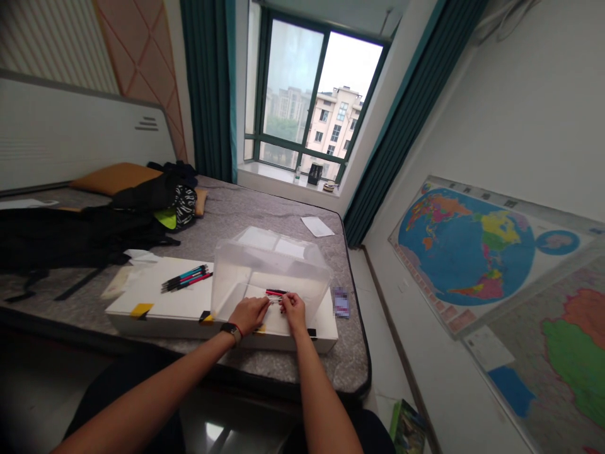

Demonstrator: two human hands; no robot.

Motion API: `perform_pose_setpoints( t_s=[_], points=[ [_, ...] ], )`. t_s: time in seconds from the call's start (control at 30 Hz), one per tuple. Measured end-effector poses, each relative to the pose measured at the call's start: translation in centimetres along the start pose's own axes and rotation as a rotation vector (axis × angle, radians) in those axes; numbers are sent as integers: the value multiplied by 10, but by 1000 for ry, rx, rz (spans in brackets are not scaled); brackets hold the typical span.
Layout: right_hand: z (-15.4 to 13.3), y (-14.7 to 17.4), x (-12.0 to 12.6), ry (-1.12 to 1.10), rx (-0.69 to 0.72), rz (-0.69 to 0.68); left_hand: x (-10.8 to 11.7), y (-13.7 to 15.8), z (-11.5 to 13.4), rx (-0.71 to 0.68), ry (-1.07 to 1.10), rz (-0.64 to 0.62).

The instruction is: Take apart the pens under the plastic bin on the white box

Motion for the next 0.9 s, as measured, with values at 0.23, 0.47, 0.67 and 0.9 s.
perform_pose_setpoints(
  t_s=[0.23,0.47,0.67,0.9],
  points=[
    [3,-1,-2,-31,-17,26,0,-2,-4,126,50,83],
    [0,-1,-2,-21,-6,27,-1,-2,-7,153,66,93],
    [-5,3,-2,137,65,-12,3,-1,-3,106,82,59],
    [-7,3,1,256,94,-77,2,-2,-6,159,110,49]
  ],
)
Point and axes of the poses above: each hand's wrist, its own y-axis away from the middle knuckle, its own x-axis out of the back of the hand, z = x × y, the point moved 2 cm from there along -y, towards the middle knuckle, and after that the axes turned 12 degrees about y, right-handed, at the moved point
